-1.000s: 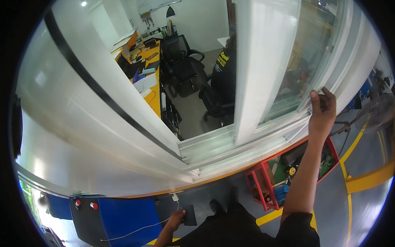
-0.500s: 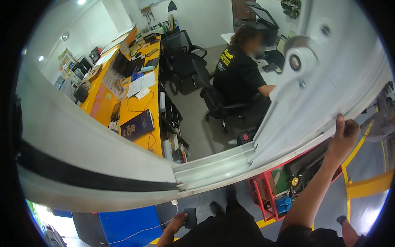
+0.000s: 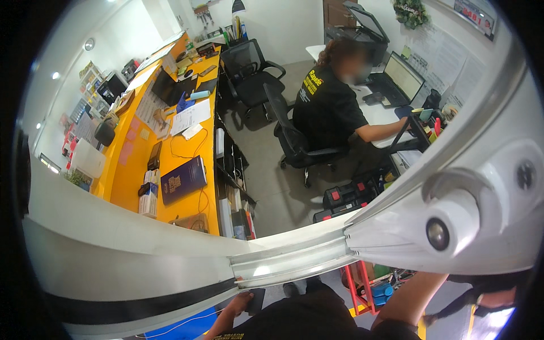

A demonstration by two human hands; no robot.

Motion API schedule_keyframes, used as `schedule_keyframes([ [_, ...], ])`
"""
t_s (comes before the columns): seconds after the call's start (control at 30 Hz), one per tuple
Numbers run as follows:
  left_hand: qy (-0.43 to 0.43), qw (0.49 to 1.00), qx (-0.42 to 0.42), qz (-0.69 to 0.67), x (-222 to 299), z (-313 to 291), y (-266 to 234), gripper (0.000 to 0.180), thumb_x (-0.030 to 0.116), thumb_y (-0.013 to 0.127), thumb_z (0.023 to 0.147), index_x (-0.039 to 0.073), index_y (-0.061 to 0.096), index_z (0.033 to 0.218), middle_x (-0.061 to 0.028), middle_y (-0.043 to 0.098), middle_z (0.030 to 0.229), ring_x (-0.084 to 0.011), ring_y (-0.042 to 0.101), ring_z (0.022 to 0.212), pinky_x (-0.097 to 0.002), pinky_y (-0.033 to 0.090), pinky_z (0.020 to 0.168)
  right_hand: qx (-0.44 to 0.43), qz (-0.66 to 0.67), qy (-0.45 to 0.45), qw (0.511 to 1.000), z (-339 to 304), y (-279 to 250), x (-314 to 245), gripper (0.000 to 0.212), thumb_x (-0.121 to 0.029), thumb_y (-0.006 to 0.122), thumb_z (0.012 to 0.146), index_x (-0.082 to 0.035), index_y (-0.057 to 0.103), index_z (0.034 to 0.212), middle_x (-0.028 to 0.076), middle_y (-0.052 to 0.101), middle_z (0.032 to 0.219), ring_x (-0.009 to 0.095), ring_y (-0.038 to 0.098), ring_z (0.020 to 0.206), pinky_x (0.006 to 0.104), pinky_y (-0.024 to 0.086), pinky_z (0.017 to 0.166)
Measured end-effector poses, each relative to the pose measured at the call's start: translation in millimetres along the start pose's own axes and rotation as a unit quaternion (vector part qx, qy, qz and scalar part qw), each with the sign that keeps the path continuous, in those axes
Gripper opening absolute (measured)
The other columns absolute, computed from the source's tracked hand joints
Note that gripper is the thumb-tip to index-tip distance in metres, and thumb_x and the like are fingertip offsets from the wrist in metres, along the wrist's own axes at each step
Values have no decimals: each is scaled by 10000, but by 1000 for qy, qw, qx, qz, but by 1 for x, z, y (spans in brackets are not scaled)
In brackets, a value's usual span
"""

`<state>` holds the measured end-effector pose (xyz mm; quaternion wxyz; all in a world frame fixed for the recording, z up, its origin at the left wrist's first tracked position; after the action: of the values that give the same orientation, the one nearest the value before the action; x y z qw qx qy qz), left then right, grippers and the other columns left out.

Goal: The person walks through a garage, retrieves a cloth, and cleans the rim of a tire mounted on a balancing machine using a spray cleaner and sandpaper. They then apply a small weight to the rim.

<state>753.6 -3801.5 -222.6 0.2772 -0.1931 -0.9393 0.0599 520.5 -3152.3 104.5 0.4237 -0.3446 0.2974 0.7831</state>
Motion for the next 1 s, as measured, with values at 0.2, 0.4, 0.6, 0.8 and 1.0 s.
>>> schedule_keyframes([
  [0.2,114,992,54,-14,-37,20,3,529,271,512,1035,-43,434,1455,-170,529,1393,-227,538,1208,-386,432,1024,12,-1,-5,1000,0,-23,3,517,-230,673,963,42,532,1379,118,653,1176,202,635,1001,295,483,850],
  [0.4,-50,997,49,-14,-87,27,-9,430,283,528,1025,-34,595,1307,-161,663,1147,-268,615,1046,-407,476,930,31,-43,-59,997,9,-35,-28,516,-235,687,962,37,548,1379,107,677,1122,197,656,933,291,502,777],
  [0.6,-189,965,83,-165,-144,-13,-22,423,307,533,1027,-77,684,1121,-153,706,960,-252,665,823,-429,514,800,-685,438,-149,563,27,1,-138,515,-239,702,962,31,564,1378,96,701,1068,191,678,865,287,522,705],
  [0.8,-98,986,114,68,-172,19,-40,408,304,538,1034,-62,688,1136,-157,715,1003,-245,668,879,-409,518,823,-858,392,57,327,-121,120,-194,549,-228,758,923,1,575,1388,75,713,1015,188,677,794,285,524,648],
  [1.0,-34,994,105,18,-179,24,-29,413,323,525,1037,-29,674,1194,-140,714,1039,-235,650,947,-395,498,868,-847,322,98,411,-162,137,-188,554,-223,743,934,-53,531,1417,36,666,978,130,581,685,276,491,612],
])
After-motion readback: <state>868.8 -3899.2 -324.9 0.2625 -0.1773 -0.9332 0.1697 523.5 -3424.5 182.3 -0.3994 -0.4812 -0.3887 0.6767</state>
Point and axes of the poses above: each hand's wrist, its own z-axis towards the middle knuckle, its own y-axis out of the palm, x = y × z, the point moved 1 cm from there along z, towards the middle knuckle
